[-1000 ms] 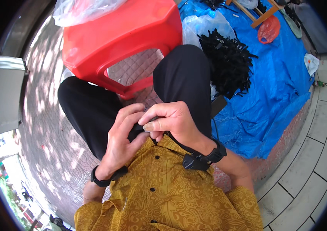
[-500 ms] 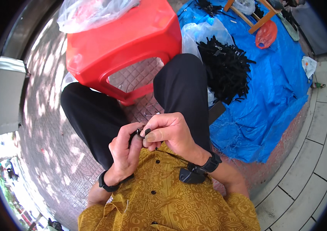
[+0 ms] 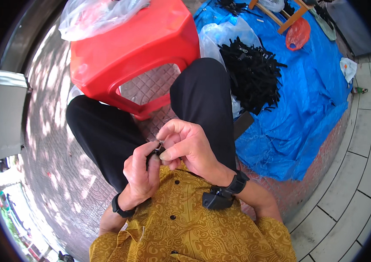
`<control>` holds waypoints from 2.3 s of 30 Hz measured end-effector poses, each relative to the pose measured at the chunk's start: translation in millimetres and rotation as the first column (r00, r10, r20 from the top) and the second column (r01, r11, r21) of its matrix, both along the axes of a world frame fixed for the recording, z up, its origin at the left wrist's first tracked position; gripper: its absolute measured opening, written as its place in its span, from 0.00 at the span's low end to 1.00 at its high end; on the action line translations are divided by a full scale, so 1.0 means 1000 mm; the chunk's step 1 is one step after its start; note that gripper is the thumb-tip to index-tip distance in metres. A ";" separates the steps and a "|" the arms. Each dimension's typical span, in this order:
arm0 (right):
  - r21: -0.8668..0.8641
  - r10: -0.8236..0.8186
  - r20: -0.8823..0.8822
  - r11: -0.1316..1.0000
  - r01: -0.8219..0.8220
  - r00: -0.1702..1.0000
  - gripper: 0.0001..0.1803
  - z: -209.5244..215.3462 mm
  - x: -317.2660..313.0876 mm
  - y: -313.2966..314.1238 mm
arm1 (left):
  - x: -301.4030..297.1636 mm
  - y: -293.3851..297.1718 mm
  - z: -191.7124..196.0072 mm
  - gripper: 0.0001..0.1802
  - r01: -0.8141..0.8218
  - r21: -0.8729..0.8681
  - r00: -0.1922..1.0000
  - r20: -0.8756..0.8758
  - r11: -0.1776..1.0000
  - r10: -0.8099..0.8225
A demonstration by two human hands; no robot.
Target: Assembling small black plastic and fabric components for shoes by hand.
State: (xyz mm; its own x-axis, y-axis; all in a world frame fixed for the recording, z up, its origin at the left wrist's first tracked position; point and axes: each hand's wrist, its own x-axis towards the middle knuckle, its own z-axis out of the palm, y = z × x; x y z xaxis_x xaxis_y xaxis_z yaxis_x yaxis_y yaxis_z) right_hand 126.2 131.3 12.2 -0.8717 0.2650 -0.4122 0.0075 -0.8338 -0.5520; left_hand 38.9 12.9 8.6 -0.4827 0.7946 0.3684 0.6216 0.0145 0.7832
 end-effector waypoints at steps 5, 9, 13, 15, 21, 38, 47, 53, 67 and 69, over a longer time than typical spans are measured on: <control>0.144 -0.061 0.043 0.988 0.054 0.997 0.08 -0.006 0.001 0.002 | -0.004 -0.001 -0.001 0.14 0.091 0.014 0.989 -0.120 0.996 -0.088; 0.233 -0.016 0.069 0.973 -0.001 0.997 0.09 -0.001 0.004 0.005 | -0.003 0.000 0.003 0.11 0.114 -0.008 0.989 -0.095 0.993 -0.114; 0.348 0.071 0.048 0.934 -0.083 0.996 0.12 0.003 0.011 0.009 | -0.001 -0.004 0.008 0.11 0.141 -0.018 0.974 0.184 0.990 -0.135; 0.366 0.126 0.042 0.921 -0.132 0.991 0.13 0.000 0.015 0.011 | 0.005 -0.007 0.009 0.14 0.207 -0.042 0.976 0.083 0.977 -0.203; 0.896 0.175 -0.184 0.434 0.092 0.967 0.14 -0.020 0.020 0.012 | 0.019 -0.019 0.012 0.13 0.328 -0.094 0.908 0.306 0.940 -0.286; 0.863 -0.581 0.184 -0.291 -0.413 0.793 0.06 0.016 0.074 0.260 | -0.112 -0.049 0.037 0.14 0.013 -0.375 0.654 0.704 0.927 0.276; 0.904 -0.261 0.361 0.334 -0.267 0.895 0.18 -0.040 -0.032 0.266 | -0.245 -0.033 0.052 0.19 -0.199 -0.421 0.631 0.636 0.885 0.444; 0.660 -0.146 0.234 0.750 -0.046 0.961 0.18 -0.065 -0.111 0.246 | -0.314 0.006 0.000 0.24 -0.108 -0.559 0.568 0.644 0.822 0.512; 0.648 -0.079 -0.025 0.758 0.076 0.997 0.15 -0.071 -0.128 0.230 | -0.347 0.064 0.000 0.30 -0.223 -0.128 0.964 0.122 0.967 0.238; 0.518 0.008 -0.098 0.854 0.044 0.995 0.15 -0.070 -0.129 0.236 | -0.310 0.064 0.043 0.39 -0.082 -0.170 0.949 -0.314 0.982 0.025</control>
